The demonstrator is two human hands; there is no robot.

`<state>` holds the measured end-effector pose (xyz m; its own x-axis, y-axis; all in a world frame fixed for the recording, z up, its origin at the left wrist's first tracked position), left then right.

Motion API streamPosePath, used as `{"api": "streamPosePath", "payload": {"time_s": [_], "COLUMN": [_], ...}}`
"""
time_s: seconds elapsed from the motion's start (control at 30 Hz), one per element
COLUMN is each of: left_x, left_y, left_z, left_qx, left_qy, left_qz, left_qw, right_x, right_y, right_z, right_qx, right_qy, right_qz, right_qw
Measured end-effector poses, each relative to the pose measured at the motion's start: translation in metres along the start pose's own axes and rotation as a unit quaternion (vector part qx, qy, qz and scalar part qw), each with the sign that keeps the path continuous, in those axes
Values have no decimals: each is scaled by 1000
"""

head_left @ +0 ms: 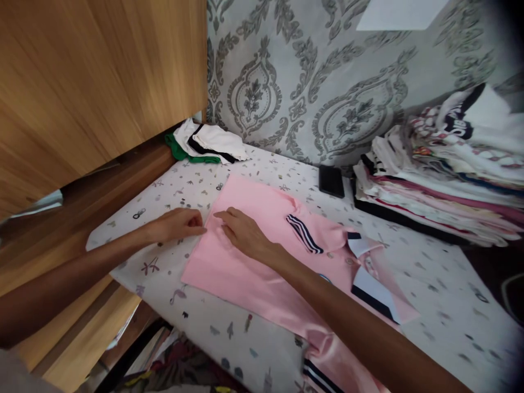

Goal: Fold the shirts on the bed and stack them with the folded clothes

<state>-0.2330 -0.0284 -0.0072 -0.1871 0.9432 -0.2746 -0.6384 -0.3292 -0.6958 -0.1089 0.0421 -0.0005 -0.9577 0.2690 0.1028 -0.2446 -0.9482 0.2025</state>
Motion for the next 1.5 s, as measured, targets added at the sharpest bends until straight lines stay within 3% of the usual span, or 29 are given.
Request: {"api": "streamPosePath", "payload": {"time_s": [0.13,0.2,0.3,0.4,0.47,0.53,0.6,0.67,0.73,0.9,1.1,1.37,1.5], "left_x": [-19,-22,-23,-29,-37,-45,-45,-36,-21,32,75,94,88], "left_y": [-5,-7,0,7,10,11,9,3,-7,-7,-14,-17,-17], "left_z": [-13,-19,-30,-46,-49,-47,-34,-10,11,19,22,24,32], "left_qx": [25,-1,-171,-345,-367,-328,-245,-147,-101,-142,-27,101,148], "left_qy": [-65,-67,-1,96,125,153,145,74,4,-33,-94,-101,-148], "left_qz": [-3,-19,28,122,165,185,169,115,57,28,-31,-39,-35], "left_qw": [998,998,985,926,907,914,944,980,993,989,995,989,977], "right_x": [16,23,29,32,31,30,28,26,25,26,34,25,4], "right_y": [0,2,4,4,4,4,4,4,5,8,17,28,28], "right_z": [-2,-3,-2,-2,-2,-2,-3,-3,-3,-4,-8,-12,-1], "right_qx": [-23,-28,-18,5,23,39,58,78,93,97,53,-38,-6], "right_qy": [43,55,55,43,27,8,-13,-37,-61,-96,-100,-118,-135], "right_qz": [-9,-5,2,8,12,12,7,2,0,-16,-18,25,42], "right_qw": [999,998,998,999,999,999,998,996,994,991,993,992,990]}}
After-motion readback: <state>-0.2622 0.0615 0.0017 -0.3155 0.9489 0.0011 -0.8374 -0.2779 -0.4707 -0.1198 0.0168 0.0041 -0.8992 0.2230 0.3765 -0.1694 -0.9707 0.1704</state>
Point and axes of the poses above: each hand's wrist, its own x-axis towards the middle knuckle, its own z-axis out of the back of the hand, y = z × x, the point moved 8 cm from there along x, towards the middle knuckle, and after that the axes turned 13 degrees about -x, right-handed, at the moved point
